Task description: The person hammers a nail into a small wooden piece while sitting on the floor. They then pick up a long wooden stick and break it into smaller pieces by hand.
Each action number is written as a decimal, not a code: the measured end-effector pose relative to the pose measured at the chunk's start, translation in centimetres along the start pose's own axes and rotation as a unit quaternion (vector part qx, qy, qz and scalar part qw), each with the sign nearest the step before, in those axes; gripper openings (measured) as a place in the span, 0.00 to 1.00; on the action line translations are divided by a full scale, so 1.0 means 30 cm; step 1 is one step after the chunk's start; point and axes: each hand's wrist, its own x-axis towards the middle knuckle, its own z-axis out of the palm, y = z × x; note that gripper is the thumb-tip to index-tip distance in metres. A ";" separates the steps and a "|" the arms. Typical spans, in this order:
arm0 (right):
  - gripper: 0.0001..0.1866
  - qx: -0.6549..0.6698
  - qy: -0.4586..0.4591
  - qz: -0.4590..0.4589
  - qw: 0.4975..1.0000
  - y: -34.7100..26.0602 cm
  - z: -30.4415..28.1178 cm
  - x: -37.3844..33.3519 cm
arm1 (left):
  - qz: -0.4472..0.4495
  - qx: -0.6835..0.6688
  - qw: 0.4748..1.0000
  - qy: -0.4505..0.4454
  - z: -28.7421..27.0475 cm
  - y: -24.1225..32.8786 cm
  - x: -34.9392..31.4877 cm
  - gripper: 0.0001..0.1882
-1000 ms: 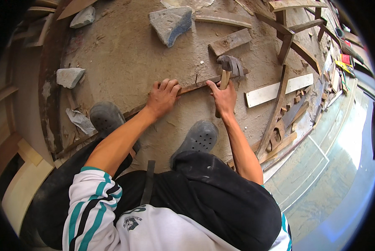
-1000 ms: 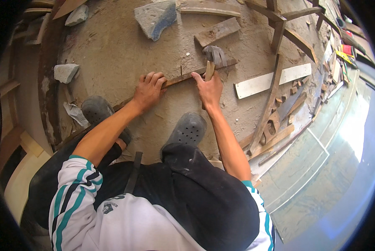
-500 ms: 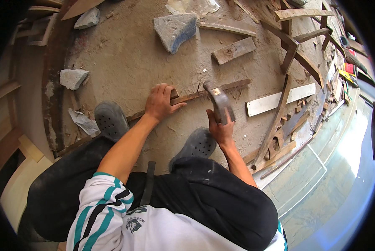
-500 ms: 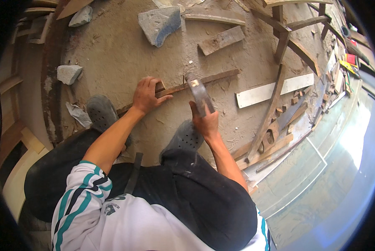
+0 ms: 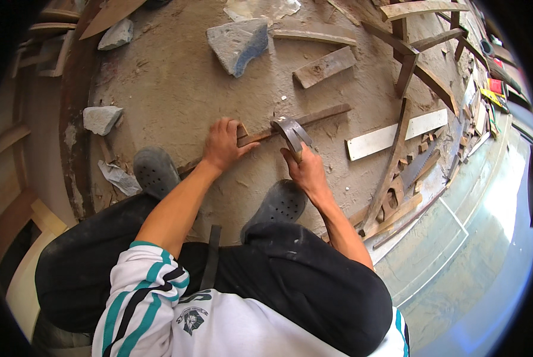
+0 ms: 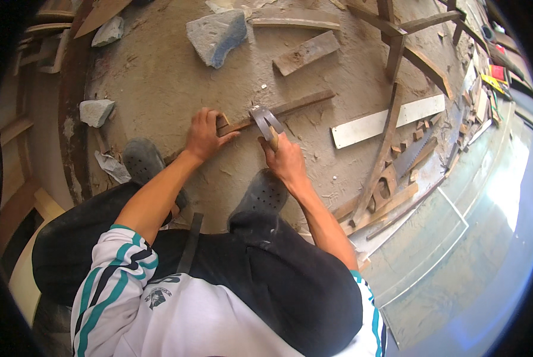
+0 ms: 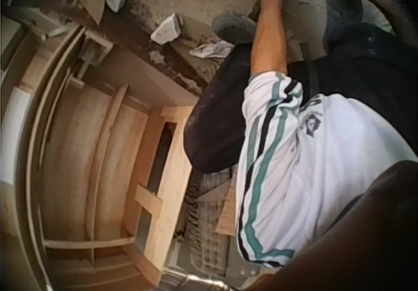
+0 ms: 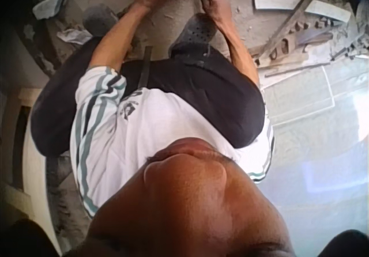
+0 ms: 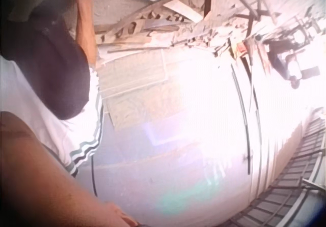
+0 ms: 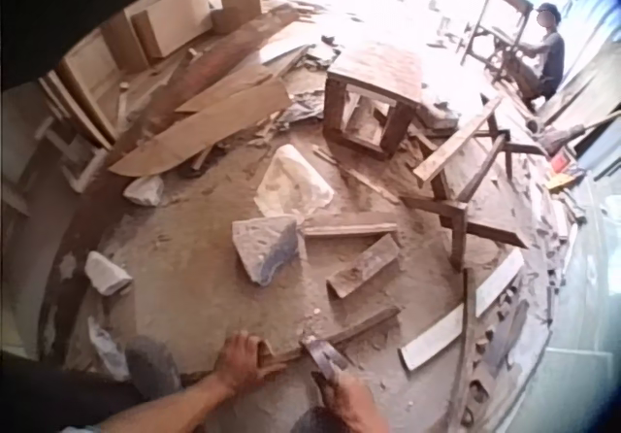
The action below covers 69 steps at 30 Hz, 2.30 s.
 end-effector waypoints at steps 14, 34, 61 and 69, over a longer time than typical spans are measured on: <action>0.10 0.013 -0.019 0.079 0.997 -0.109 -0.031 0.049 | 0.008 -0.015 1.000 -0.026 0.010 -0.039 -0.011 0.37; 0.15 0.050 0.044 0.033 0.997 -0.151 -0.028 0.099 | 0.119 0.069 0.990 -0.018 0.018 -0.041 0.000 0.31; 0.21 0.016 -0.002 0.149 0.989 -0.033 -0.082 0.029 | 0.173 -0.002 0.984 -0.036 0.006 -0.008 0.012 0.19; 0.21 0.006 0.033 0.070 0.997 0.008 -0.049 -0.026 | 0.133 -0.036 0.990 -0.032 -0.008 -0.009 0.048 0.18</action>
